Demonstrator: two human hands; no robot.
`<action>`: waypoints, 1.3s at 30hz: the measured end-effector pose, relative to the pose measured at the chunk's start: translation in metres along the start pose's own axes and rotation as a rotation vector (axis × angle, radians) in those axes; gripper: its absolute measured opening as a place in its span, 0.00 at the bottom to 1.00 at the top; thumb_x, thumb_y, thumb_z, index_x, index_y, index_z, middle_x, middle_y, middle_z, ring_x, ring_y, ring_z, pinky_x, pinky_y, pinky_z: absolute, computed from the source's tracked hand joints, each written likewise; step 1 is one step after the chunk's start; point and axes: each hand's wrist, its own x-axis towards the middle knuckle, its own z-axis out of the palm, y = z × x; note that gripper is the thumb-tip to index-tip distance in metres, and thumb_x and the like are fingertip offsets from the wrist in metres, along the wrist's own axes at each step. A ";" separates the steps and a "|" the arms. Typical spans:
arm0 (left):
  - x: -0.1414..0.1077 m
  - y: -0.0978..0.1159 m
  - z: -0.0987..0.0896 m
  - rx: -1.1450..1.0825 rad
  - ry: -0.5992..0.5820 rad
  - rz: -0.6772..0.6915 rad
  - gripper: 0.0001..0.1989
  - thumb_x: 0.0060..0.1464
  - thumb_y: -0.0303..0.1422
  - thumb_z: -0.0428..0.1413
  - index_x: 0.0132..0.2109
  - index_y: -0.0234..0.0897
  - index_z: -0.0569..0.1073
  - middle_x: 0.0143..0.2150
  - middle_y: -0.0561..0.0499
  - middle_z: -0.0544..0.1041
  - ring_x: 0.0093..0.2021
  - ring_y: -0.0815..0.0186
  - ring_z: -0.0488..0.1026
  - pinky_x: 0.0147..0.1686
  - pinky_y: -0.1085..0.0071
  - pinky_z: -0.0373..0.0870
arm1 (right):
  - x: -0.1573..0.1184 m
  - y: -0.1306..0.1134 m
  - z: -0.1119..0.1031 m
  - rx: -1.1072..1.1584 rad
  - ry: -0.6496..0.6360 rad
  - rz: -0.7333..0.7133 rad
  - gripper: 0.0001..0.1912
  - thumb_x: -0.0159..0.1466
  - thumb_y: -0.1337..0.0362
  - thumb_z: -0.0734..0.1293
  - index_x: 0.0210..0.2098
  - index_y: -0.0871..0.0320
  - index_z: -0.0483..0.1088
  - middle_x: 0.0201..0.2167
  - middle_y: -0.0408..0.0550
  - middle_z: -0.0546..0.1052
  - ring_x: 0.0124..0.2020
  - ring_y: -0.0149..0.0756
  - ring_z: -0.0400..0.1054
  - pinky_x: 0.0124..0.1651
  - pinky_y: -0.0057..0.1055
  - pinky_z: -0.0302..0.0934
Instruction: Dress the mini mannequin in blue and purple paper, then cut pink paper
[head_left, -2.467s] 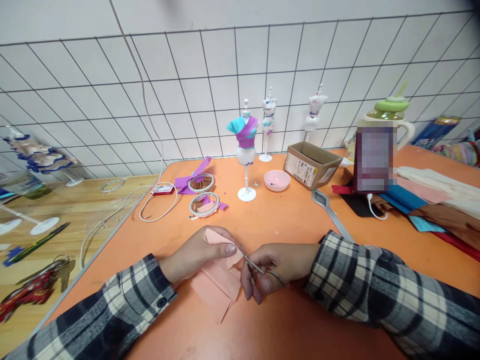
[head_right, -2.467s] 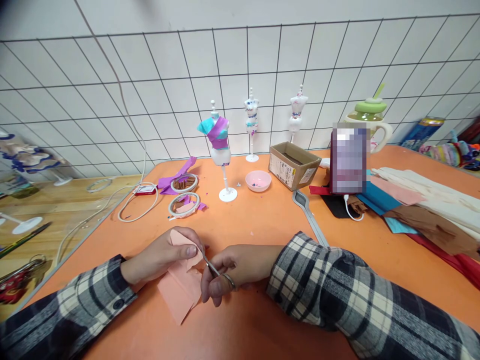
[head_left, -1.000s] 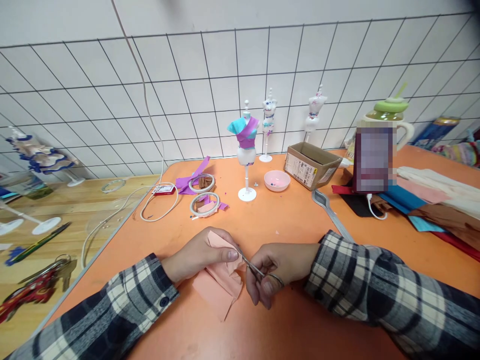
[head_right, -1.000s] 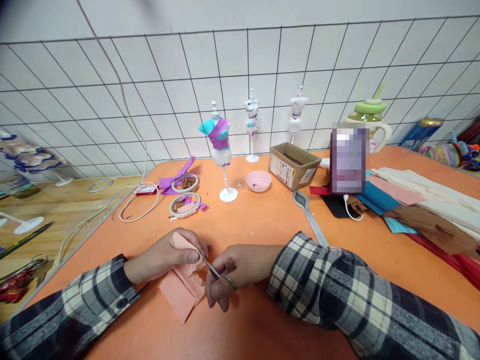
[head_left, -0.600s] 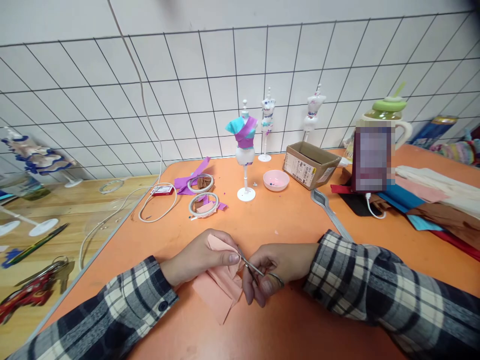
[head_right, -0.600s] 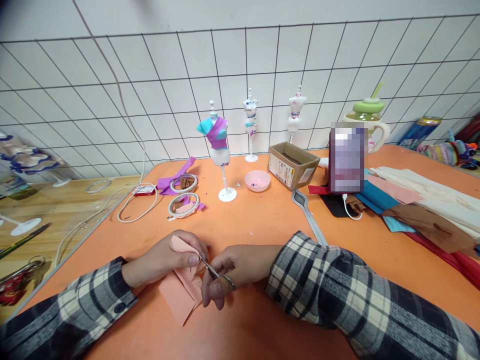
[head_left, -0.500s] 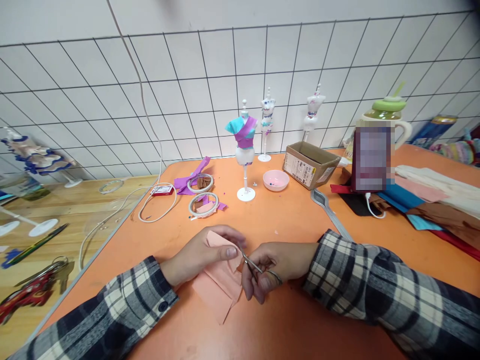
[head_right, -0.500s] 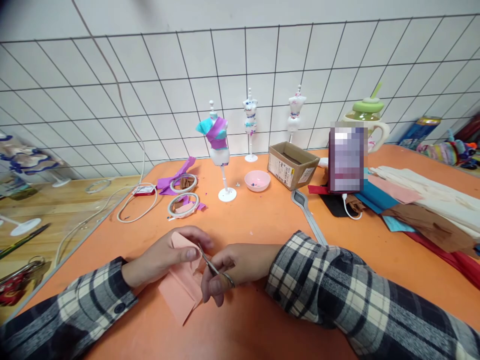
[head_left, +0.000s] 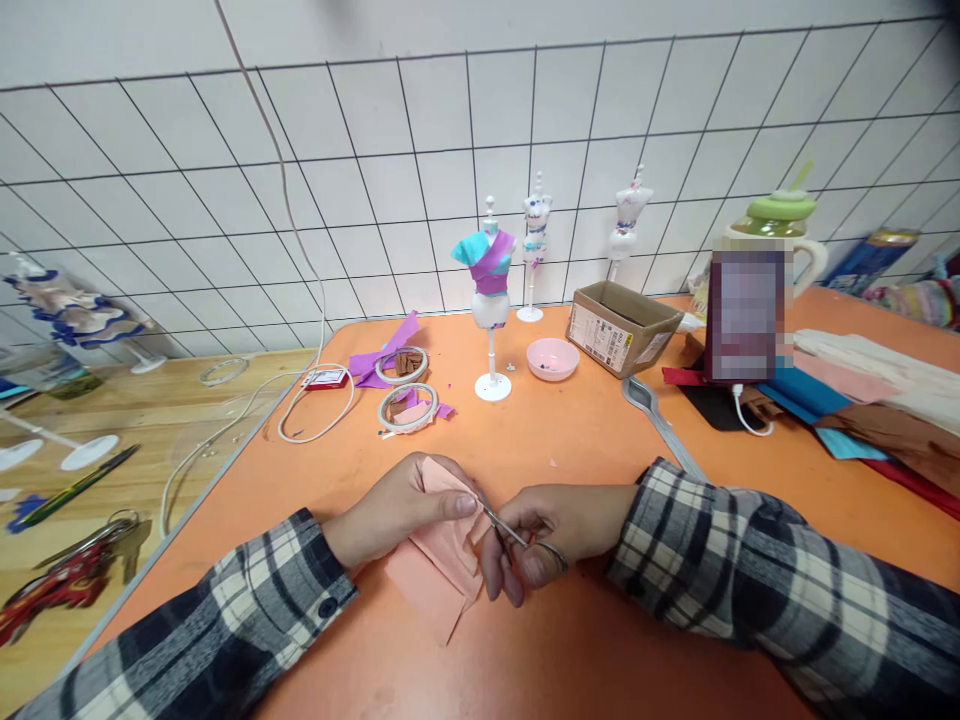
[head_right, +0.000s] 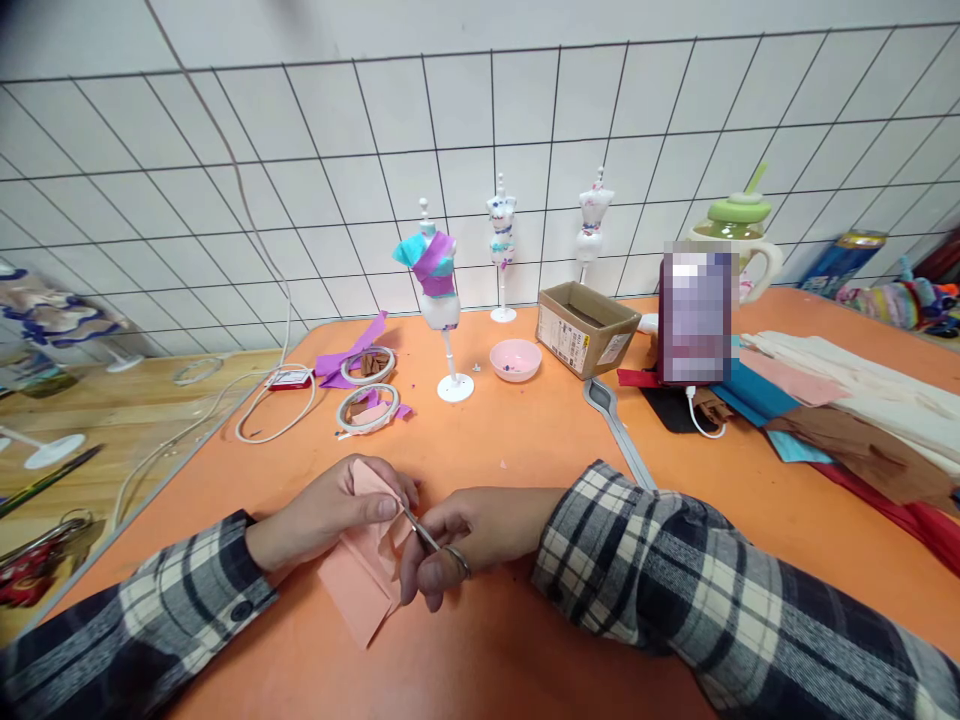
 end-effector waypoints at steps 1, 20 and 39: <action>0.000 -0.001 0.000 -0.005 0.023 0.000 0.14 0.53 0.38 0.64 0.29 0.29 0.78 0.26 0.47 0.78 0.28 0.66 0.72 0.32 0.72 0.67 | 0.000 0.001 0.000 0.014 0.006 0.008 0.34 0.54 0.37 0.68 0.39 0.65 0.71 0.31 0.47 0.73 0.30 0.29 0.66 0.36 0.27 0.58; -0.003 0.002 0.000 -0.076 0.090 -0.077 0.11 0.46 0.35 0.69 0.32 0.32 0.79 0.28 0.51 0.80 0.27 0.71 0.73 0.29 0.78 0.67 | -0.001 0.003 0.001 0.084 0.000 0.025 0.31 0.54 0.40 0.71 0.38 0.65 0.72 0.30 0.46 0.73 0.32 0.28 0.67 0.39 0.27 0.59; -0.001 0.003 -0.001 0.040 0.083 -0.065 0.11 0.48 0.36 0.67 0.29 0.31 0.78 0.27 0.51 0.78 0.27 0.70 0.71 0.31 0.76 0.67 | 0.000 0.008 -0.001 0.049 0.054 0.044 0.32 0.53 0.38 0.70 0.34 0.64 0.69 0.26 0.44 0.72 0.24 0.25 0.62 0.28 0.23 0.54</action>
